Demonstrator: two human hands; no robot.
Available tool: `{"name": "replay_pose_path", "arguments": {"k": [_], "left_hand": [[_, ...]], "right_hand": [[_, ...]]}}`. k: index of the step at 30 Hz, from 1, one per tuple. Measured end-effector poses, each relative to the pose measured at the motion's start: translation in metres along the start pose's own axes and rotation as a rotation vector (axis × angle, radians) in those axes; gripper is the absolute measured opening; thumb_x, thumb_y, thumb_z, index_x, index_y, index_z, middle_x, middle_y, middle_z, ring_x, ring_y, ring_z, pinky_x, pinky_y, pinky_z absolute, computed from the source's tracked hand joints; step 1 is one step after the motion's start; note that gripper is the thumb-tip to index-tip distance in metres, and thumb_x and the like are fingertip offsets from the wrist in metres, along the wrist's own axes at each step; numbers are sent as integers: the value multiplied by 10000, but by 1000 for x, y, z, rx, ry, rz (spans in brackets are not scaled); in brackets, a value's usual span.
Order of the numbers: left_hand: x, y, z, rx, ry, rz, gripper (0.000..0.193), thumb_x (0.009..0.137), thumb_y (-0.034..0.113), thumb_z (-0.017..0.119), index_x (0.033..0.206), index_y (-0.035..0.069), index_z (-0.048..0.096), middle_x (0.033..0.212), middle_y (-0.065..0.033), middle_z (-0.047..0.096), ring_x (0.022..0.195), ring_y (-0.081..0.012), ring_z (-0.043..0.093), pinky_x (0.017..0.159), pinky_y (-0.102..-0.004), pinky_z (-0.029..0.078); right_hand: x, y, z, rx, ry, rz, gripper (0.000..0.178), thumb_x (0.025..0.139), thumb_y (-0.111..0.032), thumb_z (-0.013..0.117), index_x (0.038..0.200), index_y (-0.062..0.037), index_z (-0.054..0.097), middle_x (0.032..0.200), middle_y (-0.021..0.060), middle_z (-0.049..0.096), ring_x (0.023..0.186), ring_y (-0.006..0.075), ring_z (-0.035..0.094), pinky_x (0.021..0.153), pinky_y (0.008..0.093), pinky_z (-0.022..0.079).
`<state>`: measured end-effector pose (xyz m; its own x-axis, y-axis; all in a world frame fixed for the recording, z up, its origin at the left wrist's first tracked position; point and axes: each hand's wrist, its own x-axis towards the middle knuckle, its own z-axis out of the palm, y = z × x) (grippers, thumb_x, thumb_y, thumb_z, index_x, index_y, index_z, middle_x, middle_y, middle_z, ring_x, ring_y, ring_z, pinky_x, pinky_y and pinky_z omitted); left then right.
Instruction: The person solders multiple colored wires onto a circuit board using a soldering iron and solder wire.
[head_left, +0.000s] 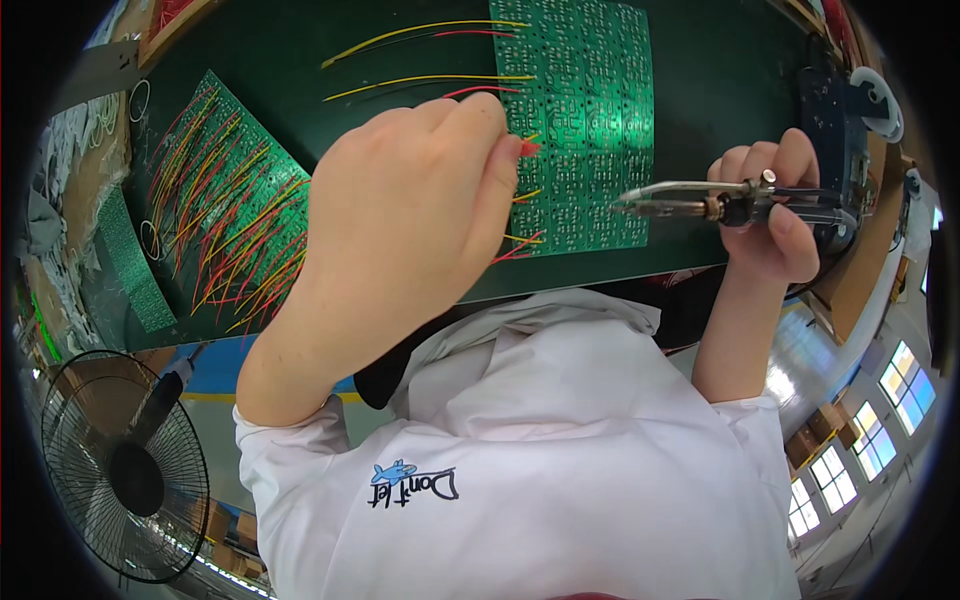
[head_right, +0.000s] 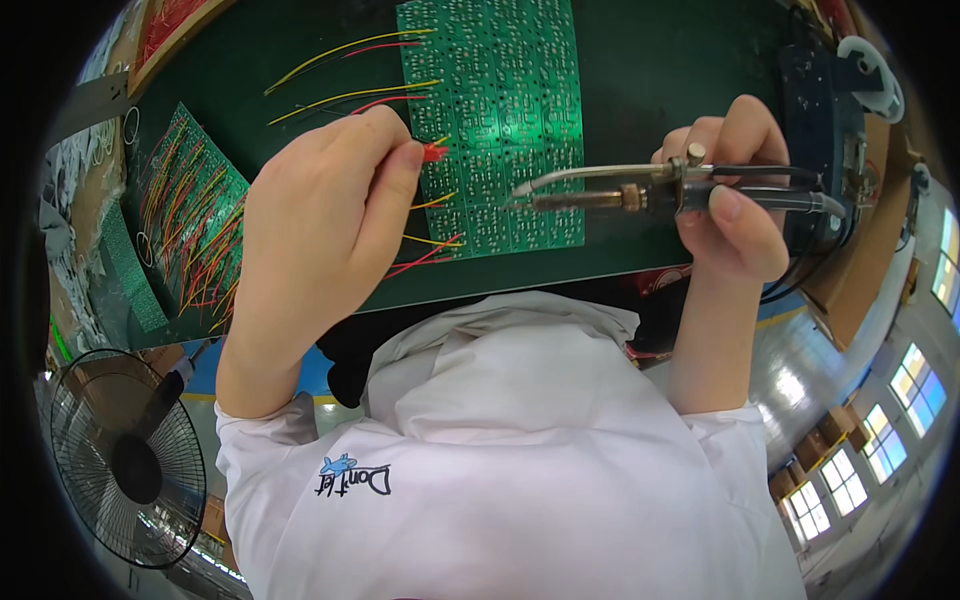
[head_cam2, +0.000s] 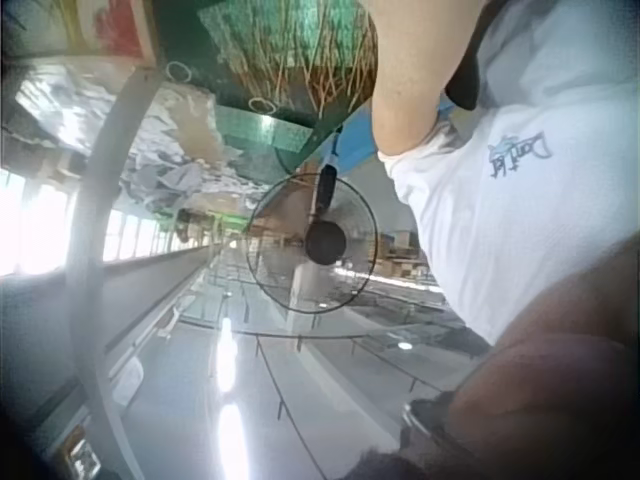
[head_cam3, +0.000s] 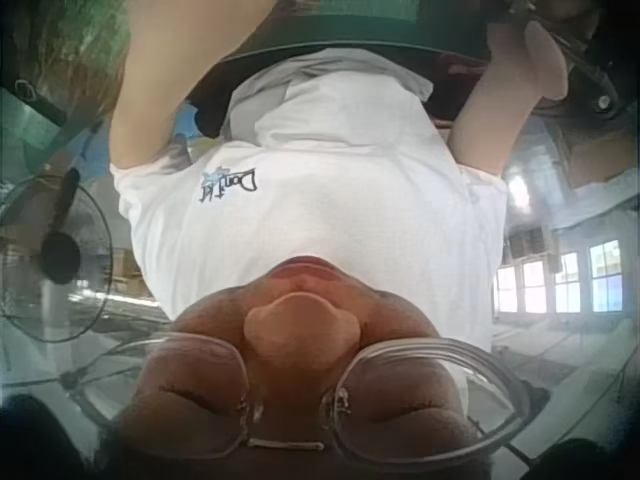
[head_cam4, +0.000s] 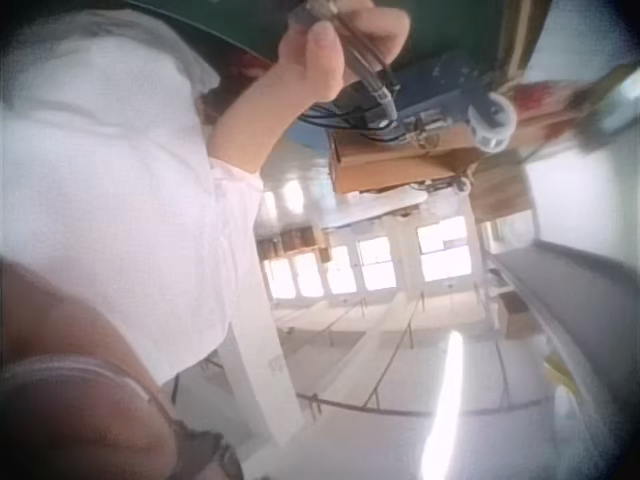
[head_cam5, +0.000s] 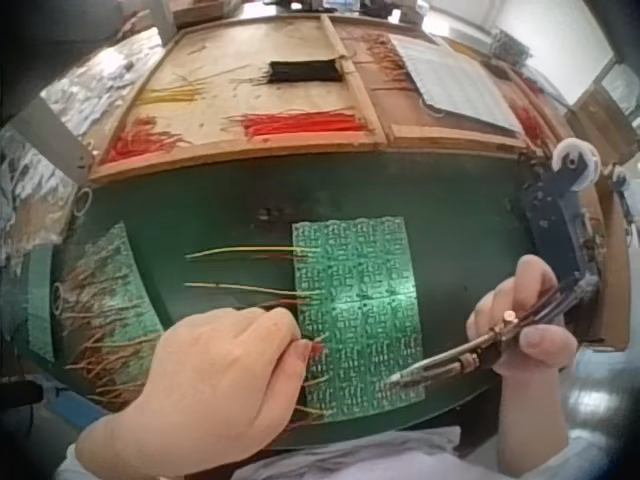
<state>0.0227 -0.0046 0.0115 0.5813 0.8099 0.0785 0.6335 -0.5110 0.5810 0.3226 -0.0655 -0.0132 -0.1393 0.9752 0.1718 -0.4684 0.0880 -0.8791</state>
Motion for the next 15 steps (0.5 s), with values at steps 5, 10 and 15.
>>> {"name": "replay_pose_path", "arguments": {"k": [5,10,15], "left_hand": [[9,1,-2,-72,15,56,119,887,80,622,780,47,584,631,-93,552,573,-285,549,537,-393,408],[2,-7,8,8,36,98,126,799,49,675,724,59,574,582,-57,510,489,-230,484,468,-350,354],[-1,-6,13,-80,102,154,129,764,8,689,723,56,576,588,-48,505,482,-216,470,456,-337,347]], "right_hand": [[-2,10,-7,31,29,16,257,807,-56,646,854,-87,394,786,105,565,624,107,448,578,233,391],[5,16,1,-33,6,-40,278,809,-62,664,860,-90,392,778,97,561,607,105,426,547,233,359],[4,20,2,-27,34,-58,298,804,-68,685,873,-94,396,761,82,554,595,110,436,524,240,345]]}}
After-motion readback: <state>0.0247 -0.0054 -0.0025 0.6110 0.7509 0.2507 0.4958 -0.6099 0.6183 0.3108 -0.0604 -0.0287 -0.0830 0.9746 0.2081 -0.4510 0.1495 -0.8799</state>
